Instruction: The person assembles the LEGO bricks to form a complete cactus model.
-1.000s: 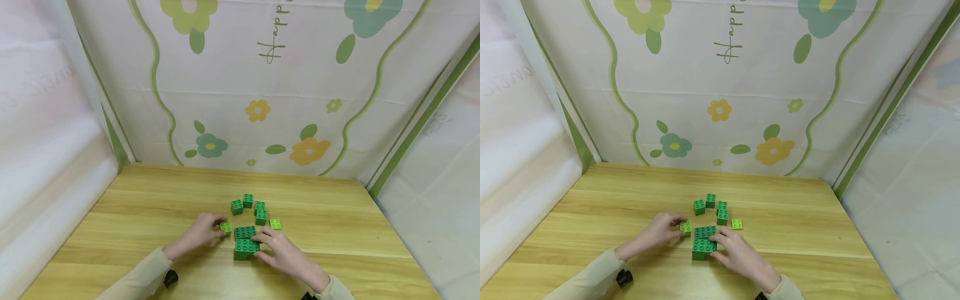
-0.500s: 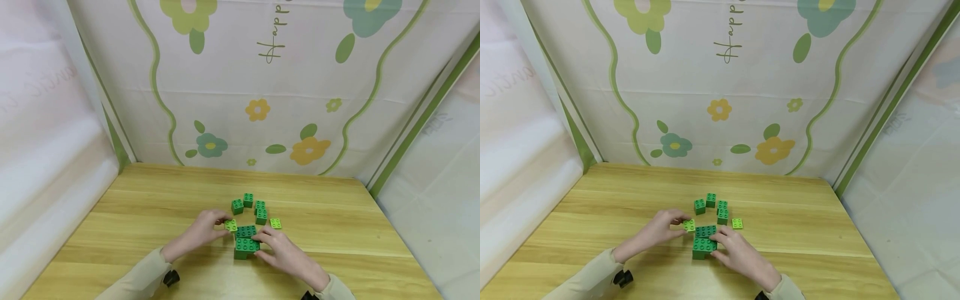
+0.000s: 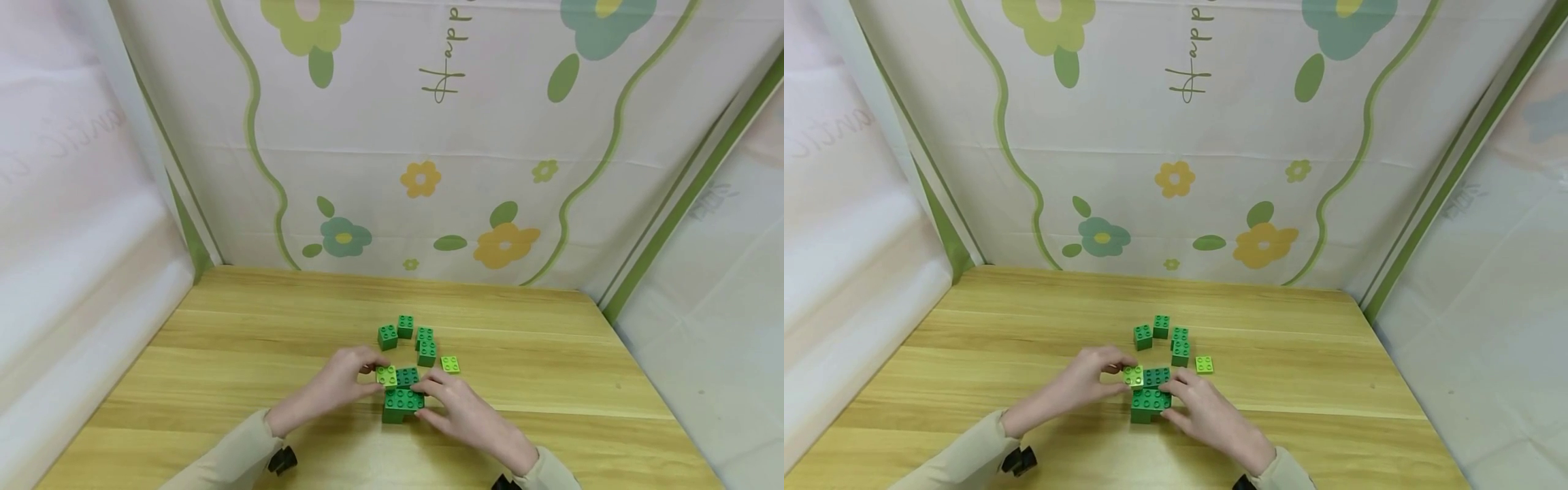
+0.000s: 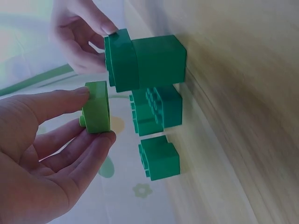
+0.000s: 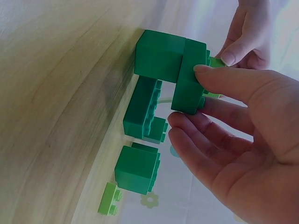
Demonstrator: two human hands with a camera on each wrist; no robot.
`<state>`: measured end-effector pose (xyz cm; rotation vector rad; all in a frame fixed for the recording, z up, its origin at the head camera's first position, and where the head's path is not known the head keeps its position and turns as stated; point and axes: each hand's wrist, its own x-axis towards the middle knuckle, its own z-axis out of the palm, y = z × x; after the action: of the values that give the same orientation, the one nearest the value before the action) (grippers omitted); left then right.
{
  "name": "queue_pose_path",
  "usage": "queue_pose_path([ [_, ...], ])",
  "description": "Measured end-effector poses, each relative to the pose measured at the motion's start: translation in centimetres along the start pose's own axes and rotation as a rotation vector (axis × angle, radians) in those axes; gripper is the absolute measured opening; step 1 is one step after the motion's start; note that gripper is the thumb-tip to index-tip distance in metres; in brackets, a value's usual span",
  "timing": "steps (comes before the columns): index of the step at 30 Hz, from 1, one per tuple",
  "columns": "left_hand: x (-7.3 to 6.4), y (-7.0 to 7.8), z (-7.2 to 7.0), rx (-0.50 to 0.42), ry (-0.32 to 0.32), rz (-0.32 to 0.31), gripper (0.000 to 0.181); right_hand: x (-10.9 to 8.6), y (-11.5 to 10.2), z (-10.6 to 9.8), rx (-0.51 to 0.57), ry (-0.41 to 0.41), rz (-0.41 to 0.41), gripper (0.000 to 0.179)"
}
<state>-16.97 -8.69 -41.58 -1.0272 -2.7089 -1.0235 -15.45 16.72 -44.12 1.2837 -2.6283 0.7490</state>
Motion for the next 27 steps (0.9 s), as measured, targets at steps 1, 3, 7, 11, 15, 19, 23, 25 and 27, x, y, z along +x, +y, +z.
queue_pose_path([
  [1,0.00,0.07,0.06,-0.005,-0.004,0.003,0.034,0.00,0.00,0.00,0.000,0.002,-0.004,0.031],
  [3,-0.03,0.18,0.22,-0.013,-0.015,0.003,0.034,0.02,0.00,0.01,-0.002,0.007,-0.011,0.031],
  [7,-0.11,0.34,0.53,-0.032,-0.030,-0.007,0.032,0.04,-0.01,0.02,-0.006,0.018,-0.019,0.031],
  [11,-0.12,0.43,0.65,-0.038,-0.033,-0.001,0.032,0.03,-0.04,0.05,-0.008,0.023,-0.020,0.031],
  [15,-0.13,0.45,0.70,-0.045,-0.037,0.010,0.032,0.01,-0.05,0.05,-0.009,0.015,-0.012,0.031],
  [19,-0.15,0.48,0.81,-0.054,-0.047,0.010,0.032,0.03,-0.06,0.05,-0.015,0.009,-0.003,0.032],
  [23,-0.20,0.55,0.93,-0.051,-0.055,0.014,0.032,0.06,-0.05,0.04,-0.011,0.007,0.002,0.031],
  [25,-0.24,0.62,0.97,-0.052,-0.059,0.016,0.032,0.06,-0.04,0.04,-0.007,0.007,0.002,0.032],
  [27,-0.26,0.69,0.99,-0.058,-0.063,0.013,0.031,0.06,-0.03,0.05,-0.006,0.008,0.002,0.032],
])
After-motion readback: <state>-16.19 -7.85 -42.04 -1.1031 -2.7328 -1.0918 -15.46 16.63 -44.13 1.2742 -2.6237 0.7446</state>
